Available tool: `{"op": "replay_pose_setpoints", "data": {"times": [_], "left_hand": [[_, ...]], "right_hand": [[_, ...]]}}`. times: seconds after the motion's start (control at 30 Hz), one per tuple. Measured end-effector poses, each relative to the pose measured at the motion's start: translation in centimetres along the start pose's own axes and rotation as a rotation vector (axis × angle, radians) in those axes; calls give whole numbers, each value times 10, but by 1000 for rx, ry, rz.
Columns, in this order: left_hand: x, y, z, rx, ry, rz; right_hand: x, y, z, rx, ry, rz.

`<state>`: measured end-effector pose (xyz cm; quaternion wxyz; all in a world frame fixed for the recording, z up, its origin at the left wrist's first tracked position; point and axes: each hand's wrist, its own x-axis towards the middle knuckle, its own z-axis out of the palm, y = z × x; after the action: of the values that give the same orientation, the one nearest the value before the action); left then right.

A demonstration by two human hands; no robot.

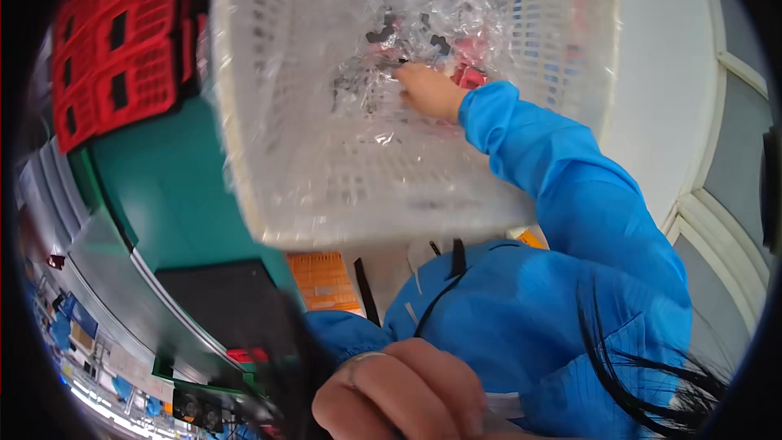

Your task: The person sorts and organizes red plastic electronic device casings by hand, placing them into assembly trays on an assembly line.

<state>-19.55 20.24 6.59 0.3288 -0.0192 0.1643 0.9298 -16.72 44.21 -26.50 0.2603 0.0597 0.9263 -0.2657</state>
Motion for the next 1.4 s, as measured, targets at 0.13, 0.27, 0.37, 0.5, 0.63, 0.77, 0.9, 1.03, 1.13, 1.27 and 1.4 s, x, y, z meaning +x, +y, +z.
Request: {"op": "replay_pose_setpoints", "data": {"times": [0.13,0.27,0.37,0.5,0.63,0.77,0.9,1.03,1.13,1.27,1.4], "left_hand": [[33,-35,-32,40,-46,92],[52,-36,-47,0,142,-35],[57,-43,-47,-6,221,50],[69,-85,-49,-103,316,639],[60,-52,-55,-48,351,82],[62,-85,-62,-50,264,448],[41,-47,-93,39,-20,13],[45,-76,-88,22,36,60],[37,-75,-75,198,315,39],[31,-73,-72,395,364,12],[34,-75,-80,539,459,29]], "right_hand": [[48,21,36,-122,245,-380],[90,52,30,-393,512,-82],[103,41,17,-398,418,-91],[92,48,27,-409,361,-191],[99,50,26,-422,360,-66],[106,41,19,-446,439,-113],[110,61,24,-575,135,-296],[128,57,11,-516,170,-306],[122,45,-12,-463,110,-328],[108,34,-61,-85,161,-205],[88,37,-101,496,607,-1]]}}
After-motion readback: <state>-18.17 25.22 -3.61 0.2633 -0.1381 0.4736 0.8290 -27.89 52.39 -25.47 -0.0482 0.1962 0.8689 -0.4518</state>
